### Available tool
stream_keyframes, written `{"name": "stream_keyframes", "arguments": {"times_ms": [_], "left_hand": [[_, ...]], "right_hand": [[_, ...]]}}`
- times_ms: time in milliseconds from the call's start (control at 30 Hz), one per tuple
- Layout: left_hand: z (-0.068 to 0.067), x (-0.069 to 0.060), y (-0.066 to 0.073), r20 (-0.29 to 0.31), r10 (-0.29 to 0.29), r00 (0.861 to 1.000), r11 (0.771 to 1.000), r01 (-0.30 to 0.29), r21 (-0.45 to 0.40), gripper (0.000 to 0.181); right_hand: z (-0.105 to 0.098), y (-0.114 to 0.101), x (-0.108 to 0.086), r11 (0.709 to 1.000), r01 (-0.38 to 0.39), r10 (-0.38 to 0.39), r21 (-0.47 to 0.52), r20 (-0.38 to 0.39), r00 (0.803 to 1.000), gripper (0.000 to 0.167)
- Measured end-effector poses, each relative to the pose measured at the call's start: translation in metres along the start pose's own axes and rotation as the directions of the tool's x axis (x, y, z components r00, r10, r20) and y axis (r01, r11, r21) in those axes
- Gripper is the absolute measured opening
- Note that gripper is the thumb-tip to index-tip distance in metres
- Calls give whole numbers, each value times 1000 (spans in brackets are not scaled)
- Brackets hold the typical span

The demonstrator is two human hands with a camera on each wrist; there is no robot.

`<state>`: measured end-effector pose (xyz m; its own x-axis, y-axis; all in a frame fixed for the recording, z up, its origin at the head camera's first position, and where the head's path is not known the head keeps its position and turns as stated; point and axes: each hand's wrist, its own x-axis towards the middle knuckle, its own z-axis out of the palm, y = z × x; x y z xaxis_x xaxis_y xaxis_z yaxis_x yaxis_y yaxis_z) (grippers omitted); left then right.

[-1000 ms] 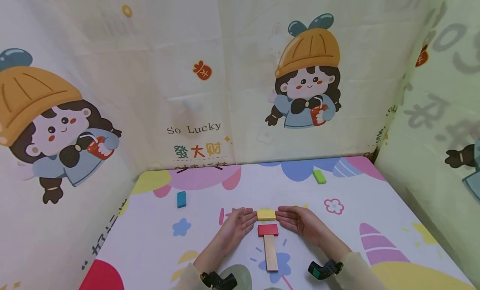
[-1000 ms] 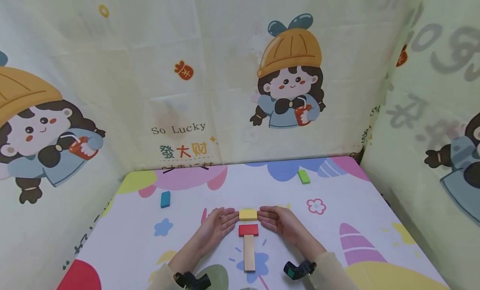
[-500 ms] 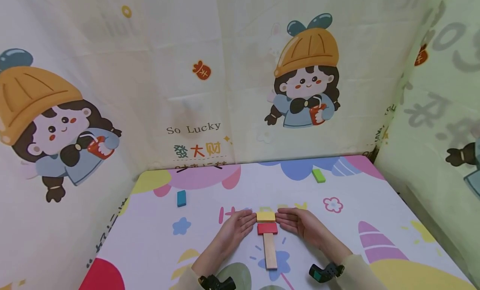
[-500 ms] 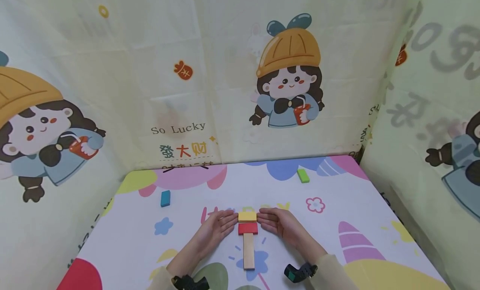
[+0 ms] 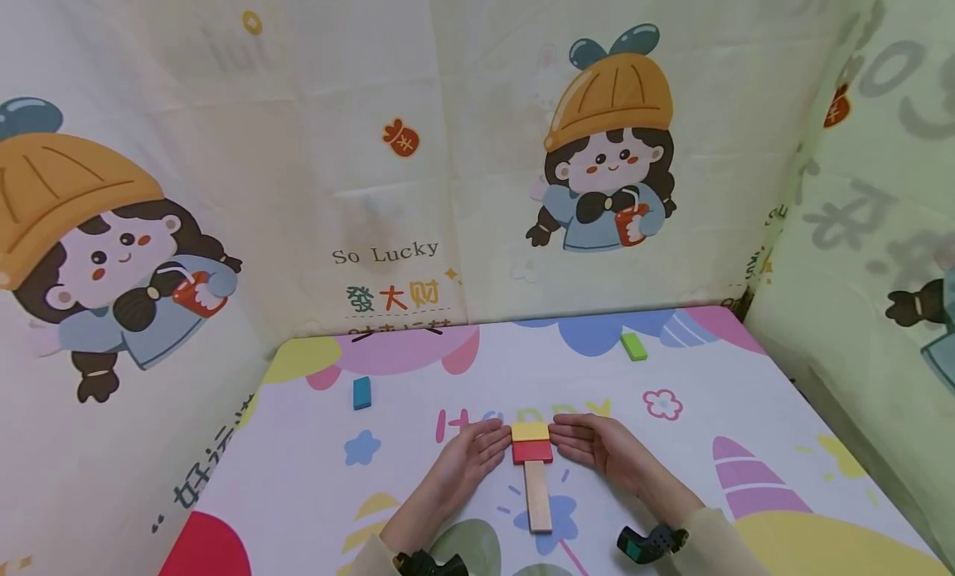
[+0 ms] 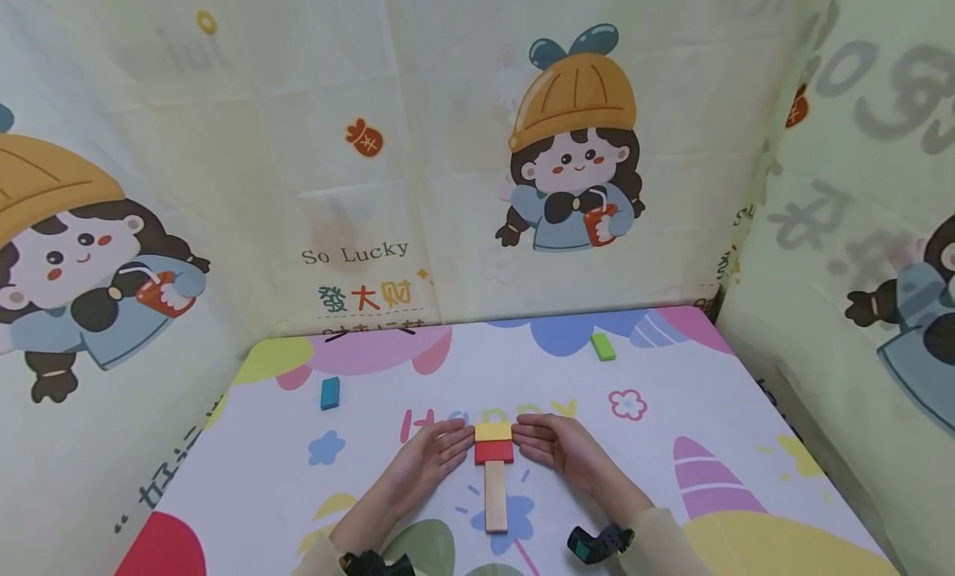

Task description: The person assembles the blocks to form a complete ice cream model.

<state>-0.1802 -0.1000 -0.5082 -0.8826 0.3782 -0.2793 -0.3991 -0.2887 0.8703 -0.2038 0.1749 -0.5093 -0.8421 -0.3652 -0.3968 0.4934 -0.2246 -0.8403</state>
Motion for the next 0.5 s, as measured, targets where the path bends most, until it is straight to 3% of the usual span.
{"name": "stream_keyframes", "arguments": {"times_ms": [367, 433, 500], "left_hand": [[1, 0, 0, -19, -10, 1000, 1000, 10, 11, 68], [3, -1, 0, -25, -8, 1000, 999, 9, 43, 66], [5, -3, 0, -41, 11, 999, 991, -6, 132, 62]], "right_hand": [[1, 1, -2, 1000, 3, -3, -4, 0, 1000, 54], [1, 1, -2, 1000, 0, 0, -3, -5, 1000, 54], [1, 2, -2, 1000, -2, 2, -1, -10, 1000, 54]]}}
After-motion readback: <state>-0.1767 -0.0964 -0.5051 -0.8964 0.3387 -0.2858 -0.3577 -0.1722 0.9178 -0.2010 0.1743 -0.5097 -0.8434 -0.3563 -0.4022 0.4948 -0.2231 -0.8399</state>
